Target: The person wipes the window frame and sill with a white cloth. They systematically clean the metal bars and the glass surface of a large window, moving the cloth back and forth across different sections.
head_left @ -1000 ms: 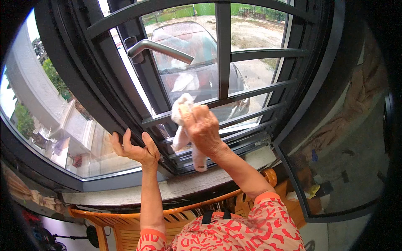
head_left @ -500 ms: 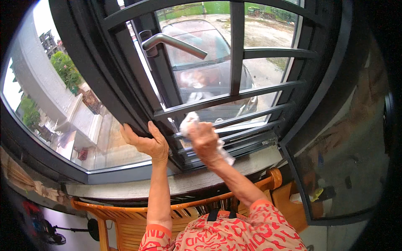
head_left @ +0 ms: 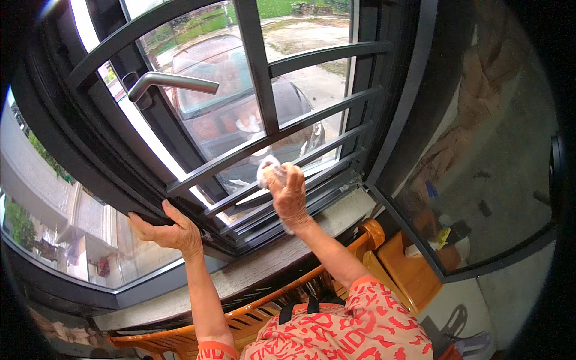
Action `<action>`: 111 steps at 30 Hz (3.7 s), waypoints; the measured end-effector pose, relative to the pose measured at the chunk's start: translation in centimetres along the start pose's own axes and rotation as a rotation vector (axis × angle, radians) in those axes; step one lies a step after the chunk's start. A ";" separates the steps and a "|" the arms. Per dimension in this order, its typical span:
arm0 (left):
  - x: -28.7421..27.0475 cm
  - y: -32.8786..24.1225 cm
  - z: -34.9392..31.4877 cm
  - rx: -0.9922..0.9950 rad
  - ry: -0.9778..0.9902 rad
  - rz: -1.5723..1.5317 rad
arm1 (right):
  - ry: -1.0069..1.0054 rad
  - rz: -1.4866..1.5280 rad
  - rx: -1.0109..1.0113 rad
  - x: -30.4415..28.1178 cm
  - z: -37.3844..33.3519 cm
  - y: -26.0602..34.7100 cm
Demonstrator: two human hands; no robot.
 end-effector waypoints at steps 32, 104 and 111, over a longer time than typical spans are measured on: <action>5.2 -12.2 -8.9 0.237 0.858 -0.088 | 0.040 0.115 0.164 -6.6 5.0 -15.3; 5.7 -12.4 -9.5 0.211 0.842 -0.028 | -0.098 0.057 0.324 -8.6 8.1 -22.0; 5.6 -12.4 -9.5 0.220 0.844 -0.033 | 0.063 -0.227 0.367 -7.9 10.4 -21.8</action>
Point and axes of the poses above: each hand's wrist, its own z-axis towards the middle knuckle, its own x-axis out of the palm, y = z × x, the point moved 2 cm from there along z, towards the middle knuckle, and after that the axes turned 1 degree about -y, right-handed, at the moved point
